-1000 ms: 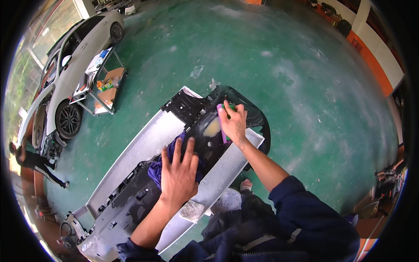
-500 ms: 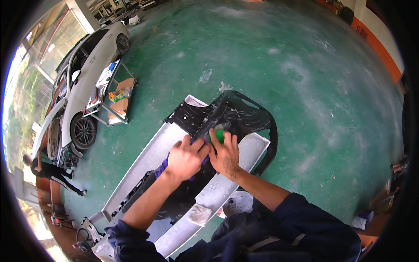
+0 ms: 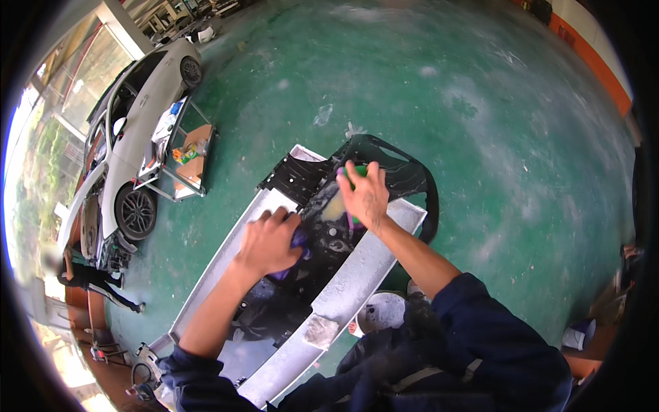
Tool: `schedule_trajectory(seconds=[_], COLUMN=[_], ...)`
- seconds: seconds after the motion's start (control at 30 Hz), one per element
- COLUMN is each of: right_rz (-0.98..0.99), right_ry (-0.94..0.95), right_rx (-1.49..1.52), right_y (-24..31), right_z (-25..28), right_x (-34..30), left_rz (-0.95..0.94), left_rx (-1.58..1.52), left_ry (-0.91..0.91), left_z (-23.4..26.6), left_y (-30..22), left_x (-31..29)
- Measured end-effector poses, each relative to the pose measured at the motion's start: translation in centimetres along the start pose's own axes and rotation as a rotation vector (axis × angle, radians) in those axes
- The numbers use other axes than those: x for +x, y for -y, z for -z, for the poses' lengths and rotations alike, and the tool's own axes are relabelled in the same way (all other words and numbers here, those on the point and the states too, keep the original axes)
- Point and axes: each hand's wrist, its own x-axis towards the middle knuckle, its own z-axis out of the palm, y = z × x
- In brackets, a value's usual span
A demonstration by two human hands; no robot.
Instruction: The person scrubs a detached car bumper with a red sanding block and a purple cloth, then rinses the cloth in a bucket and continues scrubbing with a green sponge. The bumper is held on a metal stand in a workshop.
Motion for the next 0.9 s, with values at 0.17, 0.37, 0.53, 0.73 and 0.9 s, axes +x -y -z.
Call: schedule_trajectory(seconds=[0.17,0.37,0.53,0.73,0.9], right_rz=[0.095,-0.043,0.078,0.013,0.108], right_ry=[-0.013,-0.054,0.021,-0.066,-0.013], right_rx=[0.096,-0.051,0.149,0.005,0.136], right_y=[2.0,-1.6,1.2,0.1,1.2], right_z=[0.3,-1.1,1.0,-0.5,1.4], right_x=[-6.3,-0.4,-8.9,-4.4,-9.4], left_rz=[-0.045,0.035,0.075,0.086,0.096], left_rx=[-0.375,-0.455,-0.501,-0.503,-0.46], left_ry=[-0.14,-0.337,-0.298,-0.316,-0.317], left_z=[-1.3,-5.2,-6.0,-5.9,-5.7], left_y=[4.9,2.7,3.3,3.1,2.7], left_x=[-7.2,-8.4,-9.0,-8.6,-8.7])
